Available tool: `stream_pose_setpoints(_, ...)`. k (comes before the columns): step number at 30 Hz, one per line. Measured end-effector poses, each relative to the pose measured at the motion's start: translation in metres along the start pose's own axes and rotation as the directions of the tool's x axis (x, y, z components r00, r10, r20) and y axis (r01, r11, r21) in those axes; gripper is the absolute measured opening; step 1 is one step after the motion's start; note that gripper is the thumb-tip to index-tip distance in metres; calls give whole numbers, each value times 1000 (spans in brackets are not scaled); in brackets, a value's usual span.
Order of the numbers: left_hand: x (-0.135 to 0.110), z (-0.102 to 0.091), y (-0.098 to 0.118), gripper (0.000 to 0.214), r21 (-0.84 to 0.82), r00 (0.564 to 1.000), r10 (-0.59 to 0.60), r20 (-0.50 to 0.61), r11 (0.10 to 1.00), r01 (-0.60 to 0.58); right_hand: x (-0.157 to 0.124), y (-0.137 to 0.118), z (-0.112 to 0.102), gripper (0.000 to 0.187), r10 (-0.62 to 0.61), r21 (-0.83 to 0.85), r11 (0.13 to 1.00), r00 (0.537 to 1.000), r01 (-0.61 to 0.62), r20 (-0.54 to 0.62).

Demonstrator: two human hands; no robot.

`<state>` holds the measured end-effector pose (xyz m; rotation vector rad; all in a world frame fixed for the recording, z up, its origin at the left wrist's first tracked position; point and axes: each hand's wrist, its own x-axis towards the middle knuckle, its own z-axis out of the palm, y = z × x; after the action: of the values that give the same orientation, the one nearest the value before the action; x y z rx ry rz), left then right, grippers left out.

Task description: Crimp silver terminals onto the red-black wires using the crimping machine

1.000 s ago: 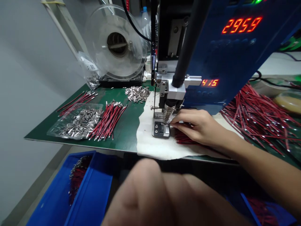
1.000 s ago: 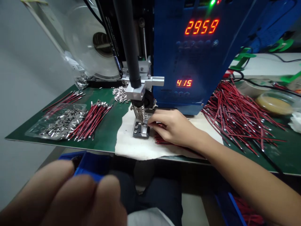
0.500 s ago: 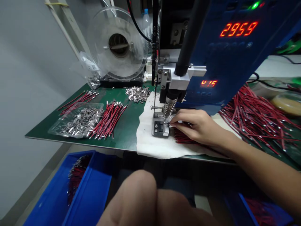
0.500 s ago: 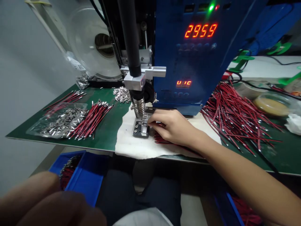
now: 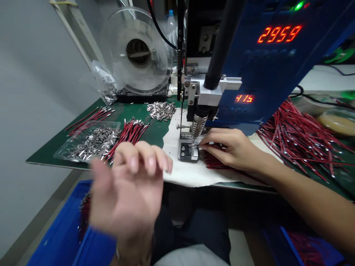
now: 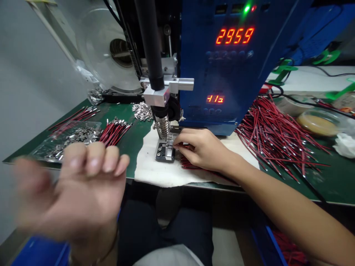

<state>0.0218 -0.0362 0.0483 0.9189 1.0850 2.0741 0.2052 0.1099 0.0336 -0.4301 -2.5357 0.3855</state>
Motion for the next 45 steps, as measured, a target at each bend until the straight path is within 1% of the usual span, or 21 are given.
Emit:
stream_pose_setpoints(2, 19, 3, -20, 29, -45, 999, 8, 37, 999, -6, 0, 0, 0, 12, -7, -2, 1000, 1000, 7, -8)
stream_pose_setpoints(4, 28, 4, -41, 20, 41, 997, -41, 64, 998, 39, 0, 0, 1, 12, -18, -3, 1000, 1000, 18, -24)
stream_pose_setpoints(7, 25, 1, -58, 16, 220, 996, -69, 59, 974, 54, 0, 0, 0, 12, -34, 2, 999, 997, 34, -67)
stream_pose_setpoints(9, 14, 0, -59, 19, 361, 995, -43, 87, 933, 9, 1, -2, -3, 13, -74, 8, 997, 993, 75, -90)
stream_pose_setpoints(12, -4, 3, -52, 18, 524, 969, -23, 245, 844, -113, 1, -15, -10, 14, -181, -12, 984, 976, 180, -123)
stream_pose_setpoints(13, -10, 5, -49, 13, 535, 950, -38, 310, 833, -142, 1, -23, -12, 13, -220, -25, 976, 964, 218, -152)
stream_pose_setpoints(16, -21, 13, -43, 4, 487, 892, -77, 446, 857, -170, 4, -49, -16, 10, -208, -55, 978, 962, 201, -178)
stream_pose_setpoints(18, -25, 19, -40, 14, 460, 905, -65, 419, 875, -151, 8, -63, -13, 10, -171, -44, 985, 963, 165, -208)
stream_pose_setpoints(21, -26, 23, -35, 30, 422, 957, -120, 263, 906, -3, 16, -72, -3, 10, -157, -16, 987, 947, 159, -279)
stream_pose_setpoints(23, -24, 19, -31, 22, 367, 966, -165, 200, 927, 82, 19, -72, 1, 11, -178, 20, 982, 944, 190, -277)
stream_pose_setpoints(26, -13, -1, -21, 9, 407, 984, -126, 122, 911, 66, 18, -62, -1, 19, -232, -3, 971, 944, 238, -234)
stream_pose_setpoints(28, 1, -20, -13, 13, 568, 996, -54, 70, 823, 4, 15, -49, -10, 15, -264, -86, 963, 954, 254, -139)
stream_pose_setpoints(29, 11, -31, -10, 16, 677, 998, -3, 59, 735, -38, 14, -41, -15, 13, -309, -103, 948, 949, 302, -59)
stream_pose_setpoints(31, 34, -49, -6, 20, 889, 988, 142, 56, 444, -114, 13, -23, -27, 18, -310, -91, 942, 942, 322, 126)
stream_pose_setpoints(33, 58, -63, -5, 19, 978, 952, 272, 142, 111, -177, 12, -5, -36, 23, -211, -84, 968, 945, 238, 248)
stream_pose_setpoints(34, 69, -67, -5, 18, 981, 937, 292, 190, -13, -195, 11, 4, -39, 25, -158, -103, 976, 949, 192, 271)
stream_pose_setpoints(36, 87, -72, -5, 19, 966, 939, 251, 237, -166, -199, 9, 16, -42, 24, -40, -153, 984, 950, 91, 310)
stream_pose_setpoints(38, 98, -77, -3, 24, 963, 960, 196, 201, -221, -156, 6, 24, -42, 19, 57, -213, 977, 933, 21, 356)
stream_pose_setpoints(40, 105, -85, 4, 32, 975, 974, 200, 111, -211, -68, 3, 26, -40, 15, 111, -234, 972, 914, -18, 390)
stream_pose_setpoints(43, 115, -107, 15, 33, 987, 972, 235, -22, -152, 59, 1, 24, -36, 15, 113, -198, 980, 904, -32, 412)
stream_pose_setpoints(45, 122, -125, 20, 30, 977, 982, 167, -89, -175, 118, 2, 22, -33, 15, 96, -174, 984, 905, -25, 414)
